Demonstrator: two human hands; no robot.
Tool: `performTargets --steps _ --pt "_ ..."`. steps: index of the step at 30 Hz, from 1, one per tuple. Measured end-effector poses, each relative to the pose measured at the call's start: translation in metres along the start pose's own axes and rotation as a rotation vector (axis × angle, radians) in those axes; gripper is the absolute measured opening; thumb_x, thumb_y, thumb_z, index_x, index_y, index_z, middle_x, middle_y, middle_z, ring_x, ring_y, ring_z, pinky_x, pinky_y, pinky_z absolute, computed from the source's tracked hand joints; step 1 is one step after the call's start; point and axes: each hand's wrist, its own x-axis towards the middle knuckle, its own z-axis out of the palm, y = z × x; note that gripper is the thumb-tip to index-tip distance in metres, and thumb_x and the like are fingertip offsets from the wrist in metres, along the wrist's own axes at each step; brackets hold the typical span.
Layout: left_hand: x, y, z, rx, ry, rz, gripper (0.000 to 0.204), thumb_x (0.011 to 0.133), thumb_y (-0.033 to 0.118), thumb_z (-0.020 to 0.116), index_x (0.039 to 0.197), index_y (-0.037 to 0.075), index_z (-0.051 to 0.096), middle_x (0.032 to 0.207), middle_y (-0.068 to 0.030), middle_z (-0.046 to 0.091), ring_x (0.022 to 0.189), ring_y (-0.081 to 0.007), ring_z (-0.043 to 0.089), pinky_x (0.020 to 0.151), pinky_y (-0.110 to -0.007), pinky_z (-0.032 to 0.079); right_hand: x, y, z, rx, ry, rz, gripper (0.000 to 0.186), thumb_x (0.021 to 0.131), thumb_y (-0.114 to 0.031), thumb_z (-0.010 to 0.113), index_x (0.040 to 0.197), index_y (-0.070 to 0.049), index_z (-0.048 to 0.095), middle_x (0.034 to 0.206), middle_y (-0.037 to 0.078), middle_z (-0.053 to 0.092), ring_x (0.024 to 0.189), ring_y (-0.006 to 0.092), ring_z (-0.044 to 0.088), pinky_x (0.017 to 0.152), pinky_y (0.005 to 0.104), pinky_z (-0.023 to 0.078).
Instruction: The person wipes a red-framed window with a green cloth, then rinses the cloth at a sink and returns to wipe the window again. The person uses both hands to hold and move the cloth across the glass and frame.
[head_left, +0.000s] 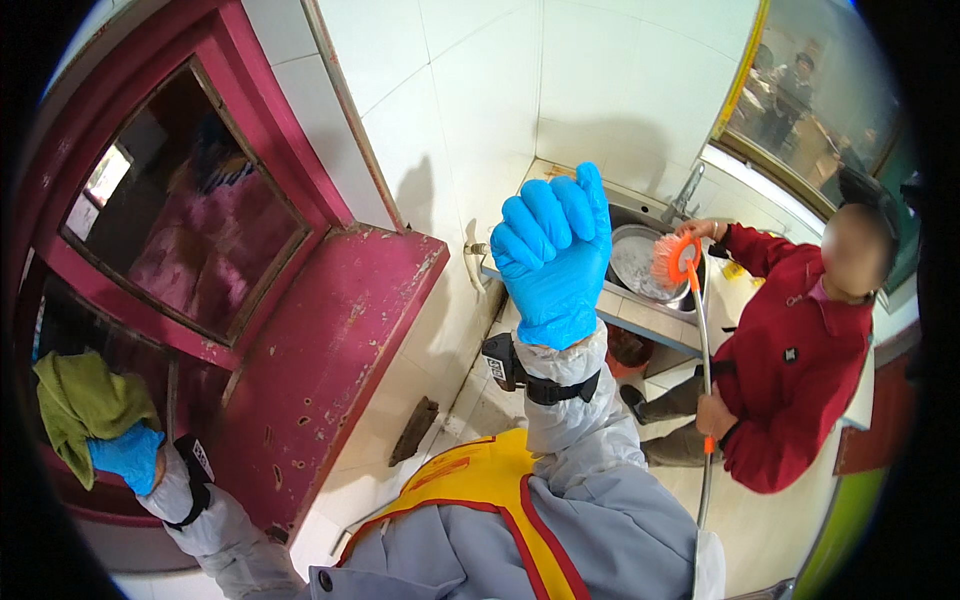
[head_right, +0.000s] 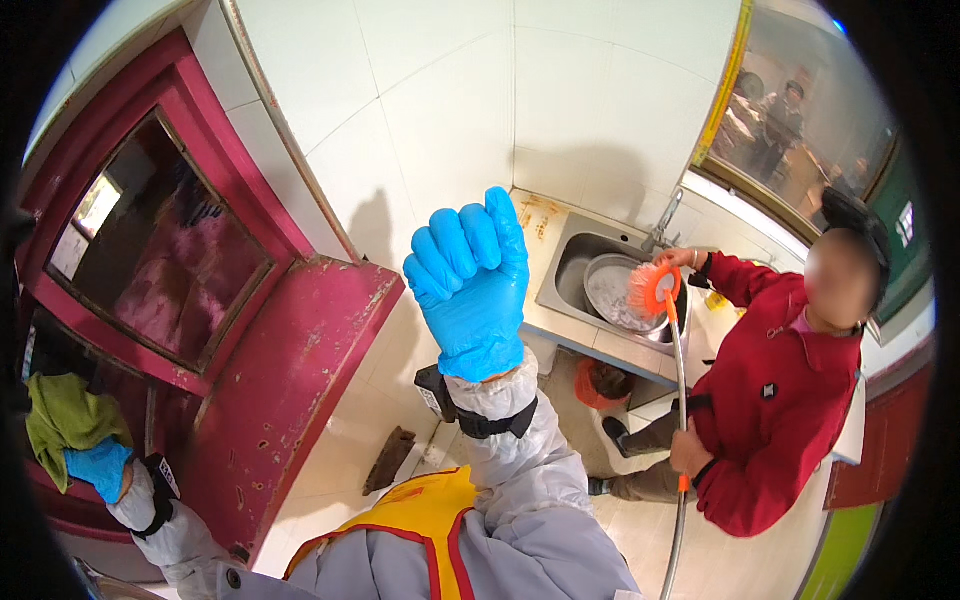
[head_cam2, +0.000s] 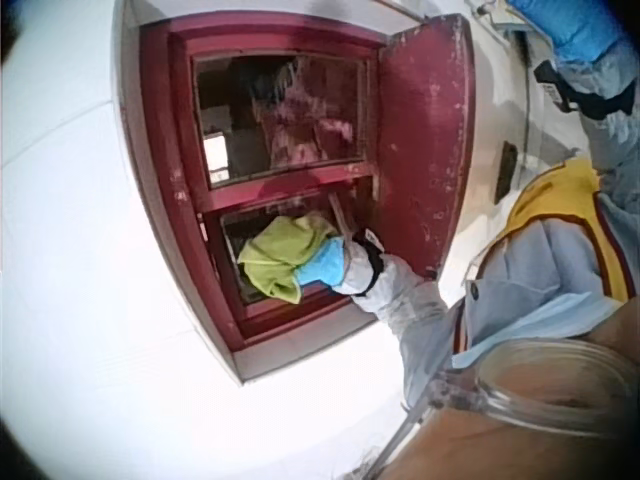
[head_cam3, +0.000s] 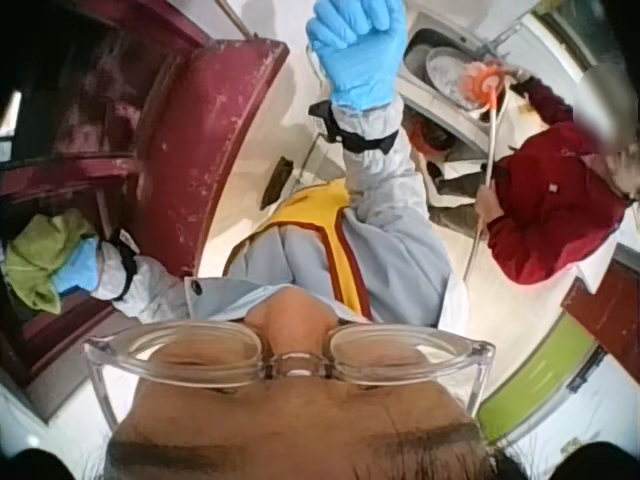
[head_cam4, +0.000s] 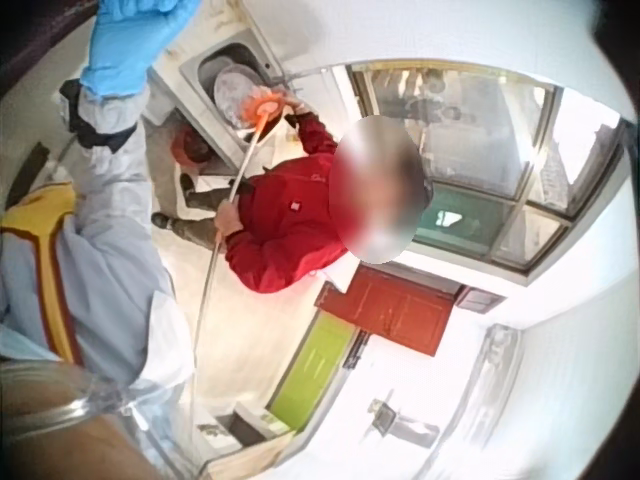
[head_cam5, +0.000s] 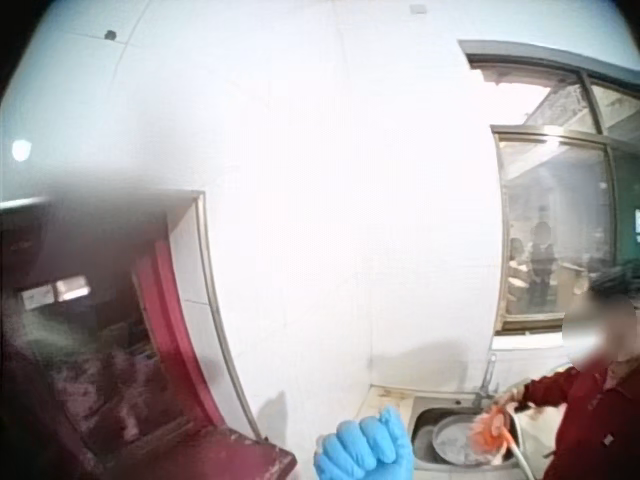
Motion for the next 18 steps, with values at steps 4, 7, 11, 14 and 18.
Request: performTargets --steps 4,7,11,14,18 --pt "-0.064 0.012 0.047 -0.109 -0.015 -0.120 0.068 0.097 0.052 0.039 0.148 0.007 0.030 0.144 -0.0105 0.044 0.130 -0.0270 0.042 0.110 -0.042 0.033 0.002 -0.031 -0.006 -0.027 0.018 0.080 0.055 0.105 -0.040 0.034 0.054 -0.018 0.028 0.050 -0.001 0.023 0.046 0.0122 0.023 0.041 0.0276 0.022" --pt "-0.102 -0.002 0.087 -0.203 -0.079 -0.249 0.070 0.096 0.054 0.039 0.148 0.007 0.030 0.144 -0.0105 0.044 0.130 -0.0270 0.041 0.110 -0.042 0.032 0.001 -0.056 -0.007 0.002 -0.007 0.109 0.057 0.105 -0.040 0.033 0.053 -0.018 0.028 0.048 -0.002 0.022 0.044 0.0118 0.023 0.039 0.0273 0.021" --pt "-0.145 -0.008 0.134 -0.054 -0.159 -0.310 0.054 0.102 0.037 0.039 0.147 0.008 0.035 0.145 -0.0103 0.044 0.126 -0.0261 0.048 0.107 -0.042 0.039 0.003 -0.080 -0.009 -0.061 -0.029 0.122 0.054 0.105 -0.039 0.033 0.056 -0.016 0.031 0.051 -0.001 0.027 0.045 0.0117 0.026 0.041 0.0264 0.024" --pt "-0.172 -0.007 0.171 -0.389 -0.176 -0.620 0.056 0.100 0.046 0.041 0.148 0.016 0.033 0.145 -0.0070 0.043 0.128 -0.0273 0.047 0.108 -0.044 0.039 0.001 -0.079 -0.014 -0.297 0.030 0.137 0.043 0.104 -0.037 0.039 0.069 -0.012 0.047 0.061 0.001 0.043 0.054 0.0121 0.039 0.050 0.0266 0.036" --pt "-0.207 -0.006 0.214 -0.482 -0.343 -0.717 0.050 0.102 0.044 0.041 0.144 0.017 0.038 0.141 -0.0034 0.047 0.122 -0.0245 0.049 0.103 -0.043 0.041 -0.007 -0.038 -0.024 -0.720 -0.114 0.328 0.058 0.088 -0.028 0.066 0.137 -0.007 0.043 0.126 0.010 0.051 0.110 0.0223 0.052 0.095 0.0398 0.045"
